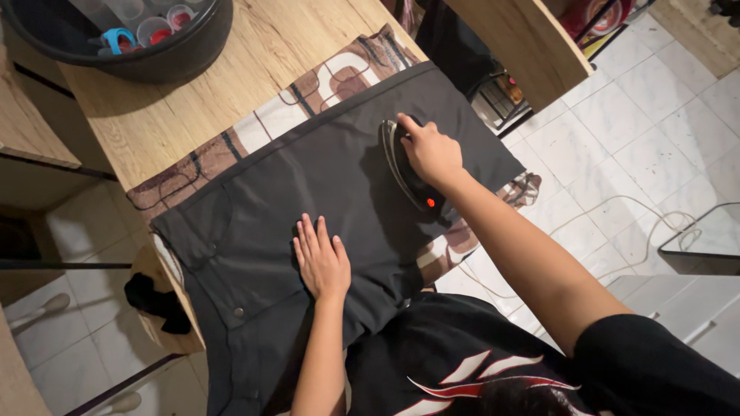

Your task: The person unfolds a pair of black pants and lays them flat on a table. They use an electric iron to press the fabric, smoothing out wrinkles on the front and back sections. The person flips the pants over to iron the other side before lifting the garment from the table.

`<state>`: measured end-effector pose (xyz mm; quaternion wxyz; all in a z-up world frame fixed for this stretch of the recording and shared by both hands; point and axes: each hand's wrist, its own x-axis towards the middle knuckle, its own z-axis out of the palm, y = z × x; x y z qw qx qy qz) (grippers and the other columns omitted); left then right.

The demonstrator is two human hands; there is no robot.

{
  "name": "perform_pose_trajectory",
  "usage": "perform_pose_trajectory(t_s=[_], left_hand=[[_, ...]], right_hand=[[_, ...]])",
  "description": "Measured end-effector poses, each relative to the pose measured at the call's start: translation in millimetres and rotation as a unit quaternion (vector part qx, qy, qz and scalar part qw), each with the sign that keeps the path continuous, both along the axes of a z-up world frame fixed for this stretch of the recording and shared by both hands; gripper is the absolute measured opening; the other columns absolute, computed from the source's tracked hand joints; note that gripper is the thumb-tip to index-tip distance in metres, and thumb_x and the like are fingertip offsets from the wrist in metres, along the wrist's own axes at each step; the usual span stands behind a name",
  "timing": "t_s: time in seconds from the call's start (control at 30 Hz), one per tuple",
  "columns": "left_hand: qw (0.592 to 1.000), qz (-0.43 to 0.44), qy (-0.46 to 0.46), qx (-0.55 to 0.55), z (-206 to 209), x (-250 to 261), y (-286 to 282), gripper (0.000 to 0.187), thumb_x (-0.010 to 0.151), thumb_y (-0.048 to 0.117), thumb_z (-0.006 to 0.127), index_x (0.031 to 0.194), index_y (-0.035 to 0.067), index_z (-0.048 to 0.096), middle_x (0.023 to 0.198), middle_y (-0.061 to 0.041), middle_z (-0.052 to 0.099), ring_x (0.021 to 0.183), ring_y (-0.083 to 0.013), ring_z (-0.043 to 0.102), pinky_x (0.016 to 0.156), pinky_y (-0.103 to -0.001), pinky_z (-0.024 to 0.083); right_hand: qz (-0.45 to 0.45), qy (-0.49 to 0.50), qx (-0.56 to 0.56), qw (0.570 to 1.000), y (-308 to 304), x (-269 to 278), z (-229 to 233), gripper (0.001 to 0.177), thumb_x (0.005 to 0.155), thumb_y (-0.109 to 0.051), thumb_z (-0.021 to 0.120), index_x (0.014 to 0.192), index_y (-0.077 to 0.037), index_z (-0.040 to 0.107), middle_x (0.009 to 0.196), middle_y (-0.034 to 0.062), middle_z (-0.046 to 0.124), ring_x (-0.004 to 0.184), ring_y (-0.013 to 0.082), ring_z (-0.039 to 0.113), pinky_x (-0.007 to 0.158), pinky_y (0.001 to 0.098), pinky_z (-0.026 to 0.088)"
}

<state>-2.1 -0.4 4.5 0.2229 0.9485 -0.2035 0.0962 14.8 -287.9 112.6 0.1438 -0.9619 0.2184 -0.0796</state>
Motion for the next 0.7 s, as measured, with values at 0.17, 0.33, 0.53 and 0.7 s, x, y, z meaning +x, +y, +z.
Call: perform_pose_trajectory(t_s=[0.17,0.33,0.53,0.7], left_hand=[[1.000,0.001,-0.003,-0.006,0.8,-0.2,1.0,0.051,0.100,0.025,0.053,0.148,0.006,0.051,0.165,-0.019,0.034,0.152,-0.0344,0.032,0.124,-0.048,0.025],[1.000,0.000,-0.006,-0.008,0.9,-0.2,1.4,0.051,0.101,0.025,0.053,0.148,0.005,0.050,0.165,-0.019,0.034,0.152,-0.0342,0.033,0.124,-0.048,0.025],[1.000,0.006,0.000,0.005,1.5,-0.4,0.5,0.051,0.102,0.025,0.052,0.149,0.005,0.050,0.165,-0.019,0.033,0.152,-0.0340,0.033,0.124,-0.048,0.025],[1.000,0.009,-0.004,0.007,1.1,0.0,0.0,0.051,0.101,0.025,0.052,0.148,0.006,0.051,0.165,-0.019,0.034,0.152,-0.0348,0.034,0.123,-0.049,0.026]], right_hand=[[0.008,0.021,0.000,1.000,-5.6,-50.0,2.8,0.048,0.098,-0.036,0.059,0.145,-0.034,0.049,0.104,0.0212,0.066,0.080,0.0449,0.070,0.066,0.0540,0.056],[-0.021,0.049,-0.011,0.999,-10.9,-114.2,13.8,0.048,0.099,-0.038,0.059,0.146,-0.034,0.050,0.101,0.0195,0.066,0.074,0.0433,0.071,0.063,0.0518,0.057],[-0.036,0.061,0.000,0.998,-17.1,-128.4,21.7,0.047,0.099,-0.038,0.058,0.145,-0.033,0.050,0.100,0.0186,0.067,0.074,0.0426,0.071,0.062,0.0512,0.057],[-0.004,0.021,-0.003,1.000,-28.7,-85.8,14.8,0.045,0.100,-0.037,0.058,0.144,-0.032,0.051,0.103,0.0204,0.068,0.080,0.0441,0.071,0.067,0.0520,0.057]])
